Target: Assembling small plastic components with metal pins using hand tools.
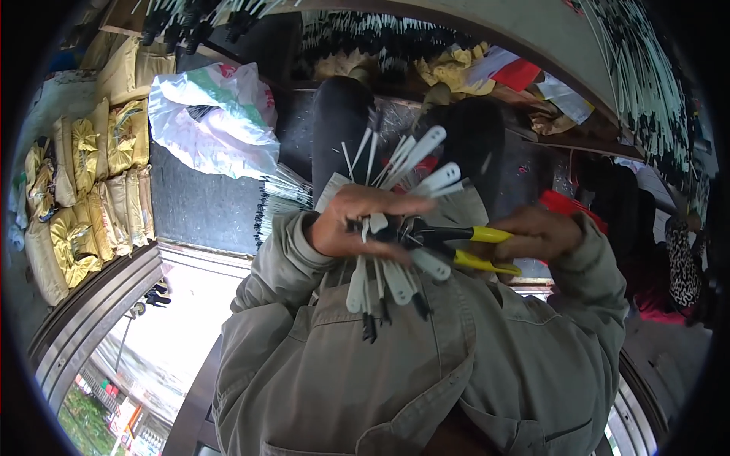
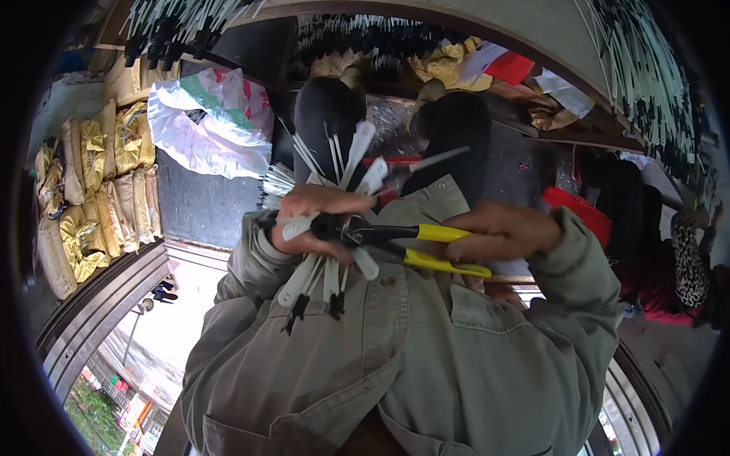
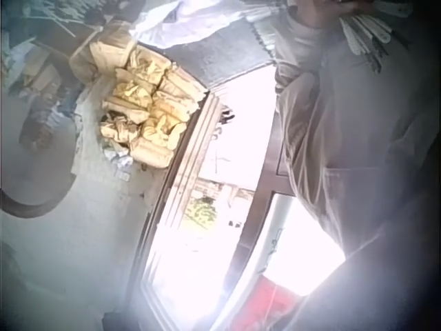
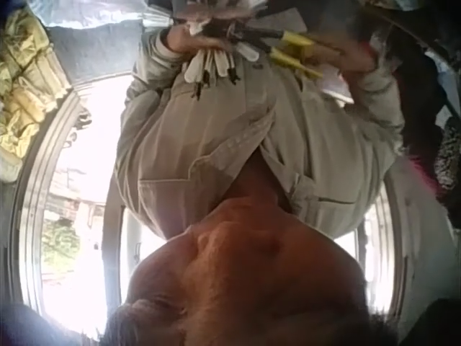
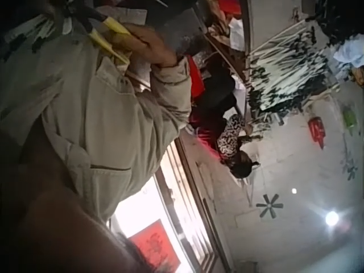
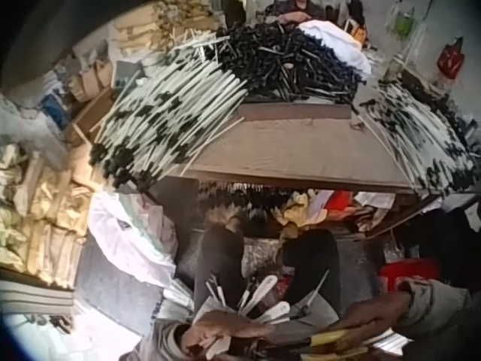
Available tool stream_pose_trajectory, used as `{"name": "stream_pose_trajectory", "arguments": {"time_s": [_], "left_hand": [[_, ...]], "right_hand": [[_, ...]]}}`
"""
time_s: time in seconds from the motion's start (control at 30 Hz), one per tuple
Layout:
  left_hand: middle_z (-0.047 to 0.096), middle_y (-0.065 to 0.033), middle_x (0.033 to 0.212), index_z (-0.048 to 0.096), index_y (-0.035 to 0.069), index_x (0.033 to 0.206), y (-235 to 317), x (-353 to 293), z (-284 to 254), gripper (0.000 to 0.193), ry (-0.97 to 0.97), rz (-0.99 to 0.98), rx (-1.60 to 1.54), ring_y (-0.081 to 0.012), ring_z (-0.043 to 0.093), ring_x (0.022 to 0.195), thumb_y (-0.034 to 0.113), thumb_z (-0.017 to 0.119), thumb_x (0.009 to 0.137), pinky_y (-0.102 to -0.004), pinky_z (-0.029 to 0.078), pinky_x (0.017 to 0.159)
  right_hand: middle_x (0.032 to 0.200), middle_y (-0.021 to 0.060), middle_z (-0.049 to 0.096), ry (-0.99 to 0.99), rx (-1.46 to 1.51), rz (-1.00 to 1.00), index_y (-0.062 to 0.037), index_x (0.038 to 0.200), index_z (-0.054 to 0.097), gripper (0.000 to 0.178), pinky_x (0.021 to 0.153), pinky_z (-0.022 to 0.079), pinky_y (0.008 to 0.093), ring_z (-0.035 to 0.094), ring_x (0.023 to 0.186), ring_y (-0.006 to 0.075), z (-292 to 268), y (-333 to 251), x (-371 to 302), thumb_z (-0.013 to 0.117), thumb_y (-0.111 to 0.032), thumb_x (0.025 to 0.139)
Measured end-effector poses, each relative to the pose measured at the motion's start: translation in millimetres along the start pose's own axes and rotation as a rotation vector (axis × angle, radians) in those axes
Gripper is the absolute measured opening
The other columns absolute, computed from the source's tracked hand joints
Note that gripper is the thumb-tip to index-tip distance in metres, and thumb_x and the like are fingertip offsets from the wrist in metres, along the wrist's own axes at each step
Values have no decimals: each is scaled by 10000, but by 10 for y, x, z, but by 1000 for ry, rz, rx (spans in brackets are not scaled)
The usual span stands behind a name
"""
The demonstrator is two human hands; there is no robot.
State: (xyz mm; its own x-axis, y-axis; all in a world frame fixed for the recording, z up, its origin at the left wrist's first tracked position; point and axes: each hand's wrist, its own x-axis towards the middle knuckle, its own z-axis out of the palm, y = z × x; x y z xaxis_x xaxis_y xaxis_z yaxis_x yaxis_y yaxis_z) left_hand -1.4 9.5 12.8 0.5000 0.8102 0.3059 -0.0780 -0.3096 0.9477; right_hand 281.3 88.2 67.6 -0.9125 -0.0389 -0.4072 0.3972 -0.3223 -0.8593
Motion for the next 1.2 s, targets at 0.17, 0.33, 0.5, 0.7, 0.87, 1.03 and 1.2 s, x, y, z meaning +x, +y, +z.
{"name": "stream_pose_trajectory", "arguments": {"time_s": [0.17, 0.33, 0.5, 0.7, 0.87, 1.03, 1.2], "left_hand": [[662, -89, 884, 636, 34, 987, -106, -74, 113, 632, 130, -18, 41, -249, 652, 818, 396, 815, 500, -324, 509, 711], [646, -112, 982, 601, 5, 1037, -27, -39, 135, 496, 229, -31, 21, -228, 644, 850, 164, 800, 611, -294, 505, 736], [633, -131, 1032, 583, -11, 1080, -46, -35, 121, 535, 215, -62, -25, -226, 634, 904, 151, 794, 615, -302, 501, 780], [632, -126, 1037, 582, -8, 1071, -96, 12, 14, 599, 5, 17, -101, -233, 629, 925, 164, 824, 551, -310, 500, 788], [652, -96, 919, 595, 5, 1006, -82, -70, 72, 570, 127, -2, 37, -234, 643, 844, 218, 835, 534, -291, 501, 720], [645, -110, 923, 585, 10, 1001, -51, -89, 225, 568, 330, -51, 64, -221, 643, 810, 248, 827, 546, -281, 492, 695], [641, -111, 935, 581, 12, 1001, -12, -145, 317, 536, 474, -139, 164, -218, 638, 794, 243, 815, 577, -284, 486, 702]], "right_hand": [[942, 143, 594, 280, -426, -128, -8, 1226, 428, 561, 625, 483, 302, 610, 739, 211, 71, -126, 76, 616, -331, 807], [1022, 154, 567, 722, -1375, -199, -27, 1263, 403, 716, 686, 468, 355, 583, 828, 290, 380, -19, 121, 705, -326, 688], [1025, 179, 576, 529, -986, -178, 32, 1272, 388, 646, 681, 463, 331, 591, 802, 259, 256, 25, 62, 634, -291, 769], [1021, 161, 592, 81, 330, 43, 55, 1252, 420, 550, 703, 483, 307, 600, 744, 195, -5, 357, 17, 595, -246, 826], [1052, 119, 597, 178, 359, -175, -35, 1220, 505, 459, 670, 502, 293, 609, 778, 148, 115, 134, 154, 615, -186, 801], [1027, 124, 549, 769, -1250, -277, -117, 1007, 604, 417, 654, 480, 332, 587, 817, 261, 296, 154, 345, 689, -123, 598], [991, 118, 555, 905, -1308, -236, -103, 977, 606, 392, 668, 470, 356, 576, 802, 270, 289, 132, 400, 695, -139, 597]]}}
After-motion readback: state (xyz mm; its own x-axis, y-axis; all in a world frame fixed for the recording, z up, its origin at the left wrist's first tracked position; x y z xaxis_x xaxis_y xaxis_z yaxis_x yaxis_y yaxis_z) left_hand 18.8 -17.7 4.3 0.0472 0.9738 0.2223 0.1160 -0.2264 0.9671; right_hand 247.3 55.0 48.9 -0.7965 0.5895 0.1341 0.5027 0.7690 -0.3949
